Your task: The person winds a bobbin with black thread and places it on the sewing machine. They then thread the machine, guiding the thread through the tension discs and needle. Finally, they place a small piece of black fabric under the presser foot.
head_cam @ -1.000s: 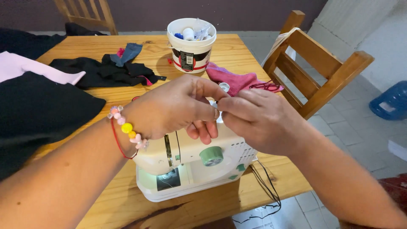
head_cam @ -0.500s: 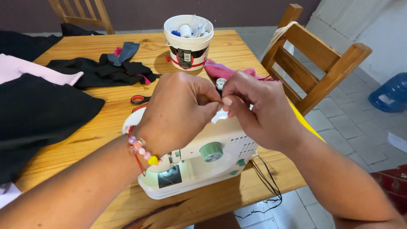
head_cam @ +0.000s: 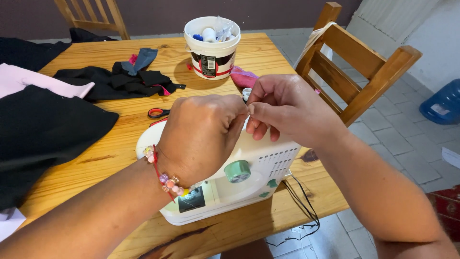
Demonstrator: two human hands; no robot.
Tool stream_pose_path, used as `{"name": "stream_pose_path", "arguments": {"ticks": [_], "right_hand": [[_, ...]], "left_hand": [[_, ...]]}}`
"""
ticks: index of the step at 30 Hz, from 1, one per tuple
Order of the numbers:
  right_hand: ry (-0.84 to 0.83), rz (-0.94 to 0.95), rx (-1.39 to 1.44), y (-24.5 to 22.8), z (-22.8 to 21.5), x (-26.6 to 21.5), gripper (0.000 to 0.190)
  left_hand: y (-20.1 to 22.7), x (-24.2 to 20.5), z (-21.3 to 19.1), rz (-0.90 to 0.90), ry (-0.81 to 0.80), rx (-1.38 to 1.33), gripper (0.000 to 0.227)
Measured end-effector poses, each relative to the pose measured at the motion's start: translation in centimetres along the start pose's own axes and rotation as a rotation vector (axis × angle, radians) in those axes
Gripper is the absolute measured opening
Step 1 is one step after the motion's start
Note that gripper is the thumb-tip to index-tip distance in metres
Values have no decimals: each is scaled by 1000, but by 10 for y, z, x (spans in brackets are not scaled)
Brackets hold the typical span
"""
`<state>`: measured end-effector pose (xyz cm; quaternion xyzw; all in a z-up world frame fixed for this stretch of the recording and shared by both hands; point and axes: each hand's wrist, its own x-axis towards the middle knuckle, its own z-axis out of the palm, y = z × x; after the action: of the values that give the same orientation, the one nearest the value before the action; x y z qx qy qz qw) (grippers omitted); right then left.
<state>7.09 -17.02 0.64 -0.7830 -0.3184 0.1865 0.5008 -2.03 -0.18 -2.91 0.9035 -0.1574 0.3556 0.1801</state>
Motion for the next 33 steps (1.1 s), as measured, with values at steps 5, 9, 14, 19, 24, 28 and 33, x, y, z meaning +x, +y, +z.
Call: {"name": "stream_pose_path", "arguments": {"ticks": [5, 9, 14, 19, 24, 28, 33], "right_hand": [[-130, -254, 70, 18, -9, -5, 17], [-191, -492, 96, 22, -7, -12, 34], [-11, -744, -158, 24, 0, -12, 20], [129, -900, -294, 21, 2, -12, 4], [309, -1081, -441, 28, 4, -12, 9], [339, -1187, -571, 22, 9, -16, 20], [436, -1210, -569, 22, 14, -20, 10]], "left_hand": [[-5, 16, -11, -262, -146, -556, 12], [-23, 18, -11, -544, -356, -978, 6], [-19, 20, -16, -643, -368, -1081, 10], [-21, 18, -17, -627, -362, -1129, 15], [-17, 20, -18, -765, -353, -1120, 14], [-15, 21, -21, -789, -347, -1136, 17], [-10, 23, -26, -836, -344, -1093, 20]]}}
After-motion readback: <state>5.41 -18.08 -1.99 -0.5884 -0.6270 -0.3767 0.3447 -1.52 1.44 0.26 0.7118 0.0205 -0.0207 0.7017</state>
